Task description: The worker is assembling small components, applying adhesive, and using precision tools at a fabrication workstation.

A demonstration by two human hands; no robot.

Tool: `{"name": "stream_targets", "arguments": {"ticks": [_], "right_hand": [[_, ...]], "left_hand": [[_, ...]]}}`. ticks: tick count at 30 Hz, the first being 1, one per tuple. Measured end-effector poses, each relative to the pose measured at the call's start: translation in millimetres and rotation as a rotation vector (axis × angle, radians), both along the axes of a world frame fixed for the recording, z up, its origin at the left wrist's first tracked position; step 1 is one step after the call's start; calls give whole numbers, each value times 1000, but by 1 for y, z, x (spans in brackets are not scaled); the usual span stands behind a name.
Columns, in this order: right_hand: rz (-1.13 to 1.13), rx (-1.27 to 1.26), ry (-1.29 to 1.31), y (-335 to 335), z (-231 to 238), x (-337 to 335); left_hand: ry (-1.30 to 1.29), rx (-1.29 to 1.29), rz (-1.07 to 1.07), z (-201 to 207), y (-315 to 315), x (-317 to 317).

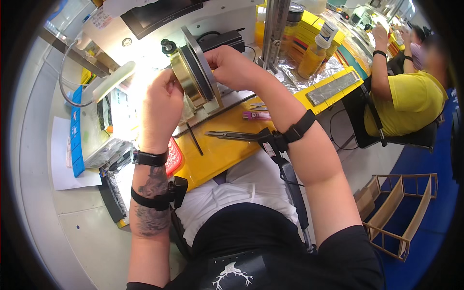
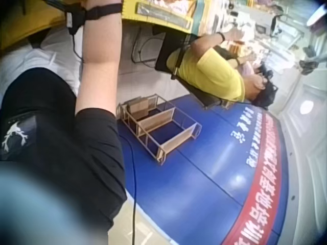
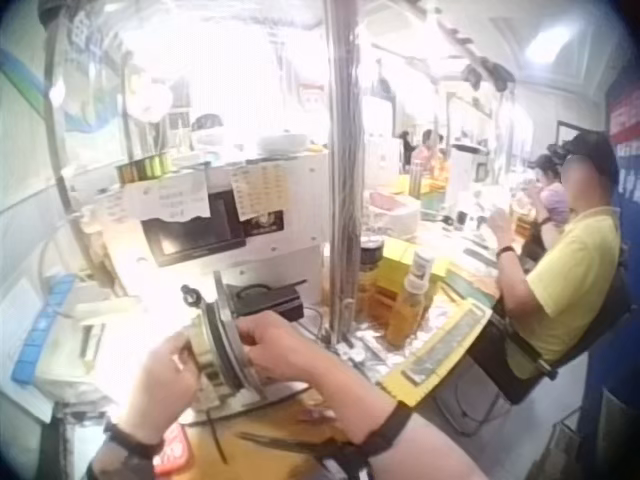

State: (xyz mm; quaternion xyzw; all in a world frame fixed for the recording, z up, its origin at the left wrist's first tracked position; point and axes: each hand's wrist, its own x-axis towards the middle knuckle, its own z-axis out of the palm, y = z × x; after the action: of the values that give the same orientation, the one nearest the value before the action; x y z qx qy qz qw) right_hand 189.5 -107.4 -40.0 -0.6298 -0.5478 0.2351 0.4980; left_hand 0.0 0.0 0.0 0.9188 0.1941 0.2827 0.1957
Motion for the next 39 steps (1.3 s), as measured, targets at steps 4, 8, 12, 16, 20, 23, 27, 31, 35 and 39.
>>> {"name": "stream_targets", "arguments": {"ticks": [4,8,12,16,20,23,27,31,35,39], "right_hand": [[-153,-12,-47,-23,17,-10],[-425,146,-290,-107,56,27],[-586,761,180,-203,104,99],[-485,1002,699,-322,175,173],[-796,1141,191,-278,192,143],[-930,861,-205,-205,204,79],[-522,761,-511,-124,257,8],[-385,771,9,-72,304,9],[-432,794,258,-56,342,45],[-461,808,304,-61,356,68]], "left_hand": [[-17,-166,49,10,-2,-21],[-258,-24,-96,-12,46,-57],[-372,-142,-46,-37,85,-93],[-524,-128,-121,-64,104,-96],[-518,-79,-91,-64,103,-114],[-504,-82,-49,-63,93,-115],[-531,-81,-76,-72,98,-116],[-521,-29,-71,-64,94,-111],[-522,-74,-68,-59,90,-109],[-545,-41,-61,-58,89,-105]]}}
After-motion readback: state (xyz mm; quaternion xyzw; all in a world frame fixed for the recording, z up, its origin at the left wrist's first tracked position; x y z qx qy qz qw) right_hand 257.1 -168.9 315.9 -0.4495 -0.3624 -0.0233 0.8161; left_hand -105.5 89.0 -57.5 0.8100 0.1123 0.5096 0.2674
